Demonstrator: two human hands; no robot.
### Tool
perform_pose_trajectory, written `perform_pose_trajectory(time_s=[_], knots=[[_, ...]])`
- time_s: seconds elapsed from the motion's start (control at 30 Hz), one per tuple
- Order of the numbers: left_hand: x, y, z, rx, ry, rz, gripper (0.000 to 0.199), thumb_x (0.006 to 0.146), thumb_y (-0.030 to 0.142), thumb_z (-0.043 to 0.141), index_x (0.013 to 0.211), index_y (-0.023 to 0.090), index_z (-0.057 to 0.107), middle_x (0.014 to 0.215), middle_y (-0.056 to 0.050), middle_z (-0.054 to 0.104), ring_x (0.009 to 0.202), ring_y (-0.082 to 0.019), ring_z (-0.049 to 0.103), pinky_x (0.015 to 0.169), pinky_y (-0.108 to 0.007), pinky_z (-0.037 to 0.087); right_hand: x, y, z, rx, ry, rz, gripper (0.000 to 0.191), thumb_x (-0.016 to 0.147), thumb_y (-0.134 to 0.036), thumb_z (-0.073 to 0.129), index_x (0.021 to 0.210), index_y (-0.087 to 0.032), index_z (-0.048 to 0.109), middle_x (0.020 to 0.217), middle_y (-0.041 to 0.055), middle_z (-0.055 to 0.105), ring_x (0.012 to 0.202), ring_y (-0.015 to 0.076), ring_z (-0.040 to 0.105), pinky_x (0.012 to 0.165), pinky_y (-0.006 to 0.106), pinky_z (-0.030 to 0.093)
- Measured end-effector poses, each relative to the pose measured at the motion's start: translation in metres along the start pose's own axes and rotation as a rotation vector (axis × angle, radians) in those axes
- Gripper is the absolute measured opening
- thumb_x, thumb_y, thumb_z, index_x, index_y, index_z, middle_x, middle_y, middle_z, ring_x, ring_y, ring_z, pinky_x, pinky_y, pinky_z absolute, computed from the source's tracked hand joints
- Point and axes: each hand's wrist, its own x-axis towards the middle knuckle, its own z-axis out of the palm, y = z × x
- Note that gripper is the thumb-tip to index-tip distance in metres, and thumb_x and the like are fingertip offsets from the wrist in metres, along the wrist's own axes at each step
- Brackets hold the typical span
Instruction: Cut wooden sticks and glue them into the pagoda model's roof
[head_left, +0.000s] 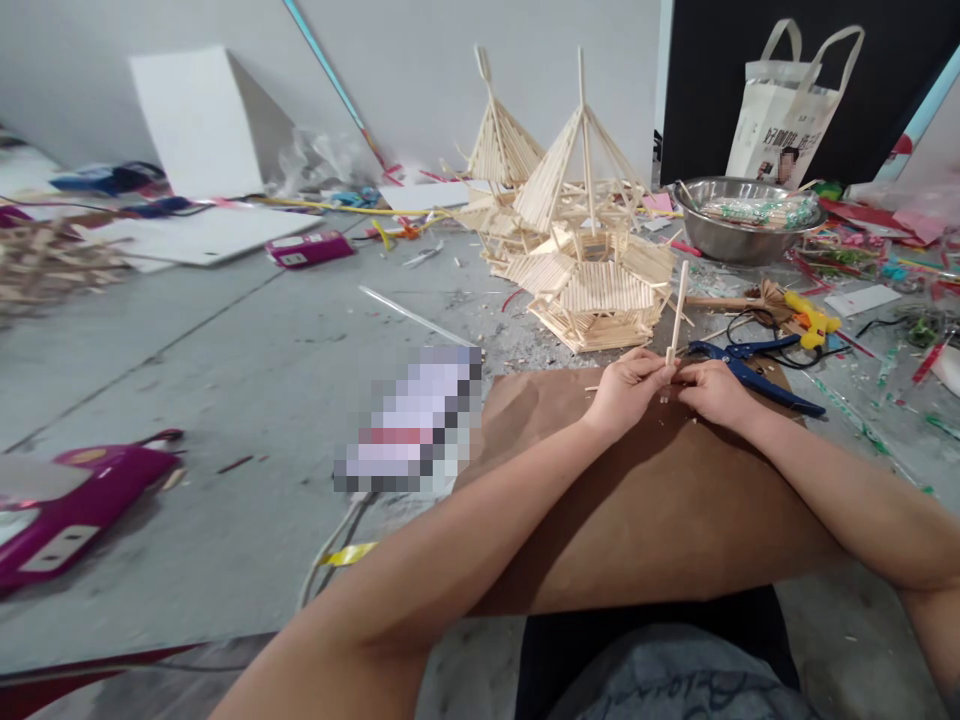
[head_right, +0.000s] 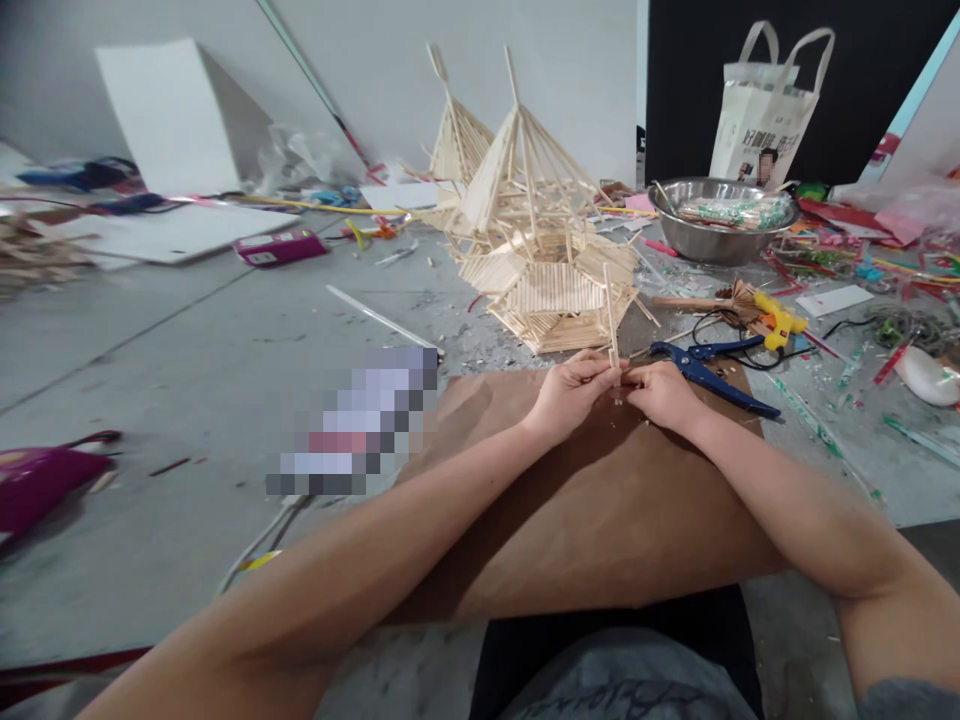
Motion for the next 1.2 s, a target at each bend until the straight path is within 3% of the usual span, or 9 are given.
perform_pose_trajectory(time_s=[0.33,0.43,0.53,0.67,0.8,0.93,1.07,1.13,1.2], knots=[[-0.005,0.008,0.002,0.177,0.038,0.042,0.025,0.080,0.031,0.049,0.072,0.015,0.066,0.072,-0.003,0.063,0.070,-0.012,0.057,0.067,-0.022,0.045,-0.001,0.000,0.006,-0.129,-0.014,-0.020,0.023,0.075,-0.021,0.049,0.077,-0.016,0.071,0.074,0.0052,0.069,0.070,0.0155,0.060,0.067,0.024,0.041],[-0.006,0.012,-0.002,0.135,0.019,-0.015,0.027,0.082,0.034,0.045,0.081,0.015,0.065,0.072,-0.003,0.065,0.069,-0.012,0.058,0.066,-0.021,0.045,-0.001,-0.006,-0.012,-0.275,-0.028,0.006,0.024,0.079,-0.027,0.047,0.087,-0.019,0.069,0.086,0.0054,0.069,0.077,0.0165,0.060,0.068,0.025,0.040],[-0.006,0.013,-0.007,0.088,0.031,-0.081,0.029,0.081,0.036,0.044,0.078,0.014,0.063,0.070,-0.003,0.065,0.067,-0.013,0.060,0.064,-0.021,0.046,-0.004,-0.011,-0.049,-0.531,0.011,0.180,0.031,0.078,-0.044,0.048,0.092,-0.023,0.065,0.089,0.0040,0.068,0.078,0.0182,0.059,0.063,0.027,0.039],[-0.003,0.011,-0.010,0.038,0.048,-0.154,0.029,0.078,0.039,0.046,0.073,0.014,0.060,0.064,-0.003,0.064,0.060,-0.013,0.061,0.057,-0.021,0.047,-0.011,-0.009,-0.087,-0.884,-0.230,0.487,0.033,0.069,-0.053,0.055,0.080,-0.023,0.062,0.089,0.0055,0.066,0.083,0.0248,0.059,0.058,0.030,0.037],[-0.003,0.012,-0.009,-0.001,0.030,-0.172,0.027,0.077,0.039,0.047,0.075,0.015,0.059,0.064,-0.003,0.064,0.059,-0.013,0.061,0.055,-0.021,0.048,-0.013,-0.003,-0.086,-0.965,-0.437,0.583,0.027,0.067,-0.043,0.058,0.080,-0.021,0.062,0.094,0.0094,0.065,0.085,0.0286,0.059,0.059,0.033,0.039],[-0.003,0.015,-0.010,-0.014,0.034,-0.167,0.027,0.077,0.039,0.048,0.073,0.015,0.059,0.065,-0.003,0.063,0.059,-0.013,0.061,0.056,-0.022,0.049,-0.010,0.003,-0.078,-0.937,-0.376,0.536,0.015,0.068,-0.027,0.055,0.078,-0.019,0.063,0.091,0.0128,0.064,0.084,0.0297,0.059,0.059,0.034,0.039],[-0.003,0.017,-0.013,-0.004,0.027,-0.152,0.028,0.077,0.039,0.047,0.072,0.015,0.060,0.065,-0.003,0.064,0.059,-0.012,0.061,0.058,-0.021,0.048,-0.007,0.007,-0.086,-0.804,-0.274,0.505,0.016,0.067,-0.032,0.054,0.077,-0.022,0.059,0.078,0.0067,0.064,0.072,0.0236,0.059,0.056,0.030,0.038],[-0.002,0.017,-0.015,0.035,0.039,-0.136,0.028,0.078,0.039,0.047,0.073,0.015,0.061,0.063,-0.002,0.064,0.060,-0.012,0.061,0.057,-0.020,0.047,-0.008,0.006,-0.094,-0.734,-0.172,0.497,0.022,0.066,-0.036,0.055,0.083,-0.022,0.057,0.077,0.0043,0.064,0.068,0.0215,0.059,0.055,0.029,0.038],[-0.002,0.018,-0.015,0.063,0.054,-0.115,0.027,0.078,0.038,0.047,0.076,0.015,0.062,0.064,-0.001,0.064,0.059,-0.012,0.061,0.056,-0.019,0.046,-0.011,0.004,-0.102,-0.648,0.032,0.465,0.032,0.064,-0.038,0.057,0.091,-0.021,0.055,0.080,0.0043,0.064,0.069,0.0209,0.059,0.056,0.028,0.039]])
